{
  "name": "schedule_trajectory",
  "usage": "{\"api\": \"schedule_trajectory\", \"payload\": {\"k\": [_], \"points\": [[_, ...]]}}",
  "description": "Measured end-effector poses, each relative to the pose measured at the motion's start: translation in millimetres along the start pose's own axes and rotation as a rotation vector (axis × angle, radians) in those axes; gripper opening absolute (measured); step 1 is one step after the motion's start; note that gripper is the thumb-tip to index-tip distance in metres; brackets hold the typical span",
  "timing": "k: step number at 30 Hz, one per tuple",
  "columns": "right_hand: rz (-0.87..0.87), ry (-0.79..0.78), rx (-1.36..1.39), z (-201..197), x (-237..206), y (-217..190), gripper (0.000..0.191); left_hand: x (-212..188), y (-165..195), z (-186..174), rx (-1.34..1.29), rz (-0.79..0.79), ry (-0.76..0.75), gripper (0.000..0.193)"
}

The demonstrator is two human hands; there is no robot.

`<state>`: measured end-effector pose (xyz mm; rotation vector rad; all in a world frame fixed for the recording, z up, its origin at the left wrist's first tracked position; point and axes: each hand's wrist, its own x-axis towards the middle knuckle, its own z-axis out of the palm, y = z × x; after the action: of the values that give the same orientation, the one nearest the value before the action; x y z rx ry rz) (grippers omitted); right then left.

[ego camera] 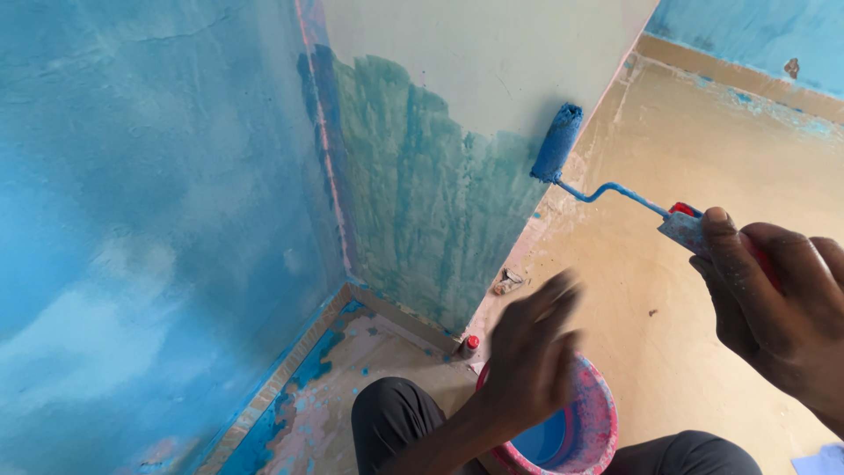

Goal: The person sits on the floor and uses a paint roller to apply blue paint to the lower section of a wall. They repeatedly dip the roller into a bucket of paint and roll it along the wall surface, covering the existing pink and white areas.

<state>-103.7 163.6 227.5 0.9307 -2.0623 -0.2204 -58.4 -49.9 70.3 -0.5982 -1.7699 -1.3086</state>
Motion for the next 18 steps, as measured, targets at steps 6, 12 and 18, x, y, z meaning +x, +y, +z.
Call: {"api": "schedule_trajectory", "payload": {"k": [6, 12, 18], "points": [[0.037, -0.046, 0.134, -1.8, 3.3, 7.2, 0.057, 75.4, 28.5, 23.4, 0.488, 0.409, -0.134, 0.035], [0.025, -0.112, 0.196, -0.7, 9.9, 5.2, 0.058, 82.3, 33.7, 21.5, 0.454, 0.402, -0.067, 0.036], [-0.036, -0.060, -0.132, -15.4, 40.4, -39.0, 0.057, 71.4, 24.3, 0.6, 0.328, 0.262, -0.079, 0.044]]}}
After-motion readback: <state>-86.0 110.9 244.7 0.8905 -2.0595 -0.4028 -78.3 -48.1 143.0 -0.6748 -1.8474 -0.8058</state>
